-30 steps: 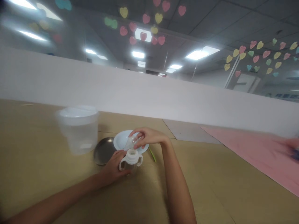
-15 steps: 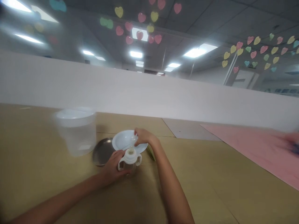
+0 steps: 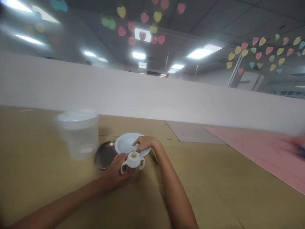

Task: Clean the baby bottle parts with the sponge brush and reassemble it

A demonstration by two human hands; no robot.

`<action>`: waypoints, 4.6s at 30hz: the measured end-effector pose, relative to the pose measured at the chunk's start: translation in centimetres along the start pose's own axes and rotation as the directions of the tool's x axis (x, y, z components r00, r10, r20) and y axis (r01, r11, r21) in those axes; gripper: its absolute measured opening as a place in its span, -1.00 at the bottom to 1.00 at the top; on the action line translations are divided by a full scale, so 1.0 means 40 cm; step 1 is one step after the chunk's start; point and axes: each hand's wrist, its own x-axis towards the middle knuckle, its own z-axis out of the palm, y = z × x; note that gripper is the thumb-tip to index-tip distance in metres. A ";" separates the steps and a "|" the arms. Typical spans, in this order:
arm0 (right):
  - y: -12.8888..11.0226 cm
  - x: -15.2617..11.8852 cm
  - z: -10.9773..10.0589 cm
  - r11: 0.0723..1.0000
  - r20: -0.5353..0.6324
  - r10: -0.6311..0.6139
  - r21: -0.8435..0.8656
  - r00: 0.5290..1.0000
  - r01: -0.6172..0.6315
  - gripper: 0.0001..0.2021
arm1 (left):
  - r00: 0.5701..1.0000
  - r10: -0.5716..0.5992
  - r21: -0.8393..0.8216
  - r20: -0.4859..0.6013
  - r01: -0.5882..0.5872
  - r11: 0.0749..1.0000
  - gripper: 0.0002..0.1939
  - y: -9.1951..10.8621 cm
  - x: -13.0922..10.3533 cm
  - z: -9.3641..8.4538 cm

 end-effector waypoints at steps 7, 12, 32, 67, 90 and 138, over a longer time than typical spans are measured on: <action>0.008 0.007 0.004 0.999 -0.022 0.034 -0.029 0.999 -0.035 -0.46 | 1.000 -0.008 -0.005 -0.008 0.008 1.000 -0.27 0.006 0.002 -0.005; 0.011 0.003 0.002 0.999 -0.044 0.037 0.027 0.998 -0.036 -0.40 | 1.000 -0.026 0.015 -0.005 0.026 1.000 -0.26 0.010 0.002 -0.007; -0.121 -0.076 -0.001 0.997 -0.016 0.073 -0.018 0.997 -0.073 -0.51 | 0.997 -0.066 -0.034 0.037 0.067 0.997 -0.27 0.013 0.001 -0.009; -0.101 -0.137 -0.040 0.968 -0.236 -0.238 0.022 0.942 0.250 -0.90 | 0.998 -0.047 -0.062 0.044 0.050 0.997 -0.37 0.014 0.002 -0.007; -0.052 -0.127 -0.068 0.914 -0.853 0.214 0.347 0.475 0.211 -0.78 | 0.999 -0.039 -0.070 -0.019 0.038 0.997 -0.15 0.002 -0.010 0.003; 0.063 0.052 0.032 0.645 -0.203 0.313 0.762 0.928 -0.050 -0.79 | 0.989 -0.108 -0.018 -0.097 0.107 0.994 -0.60 -0.012 -0.001 -0.017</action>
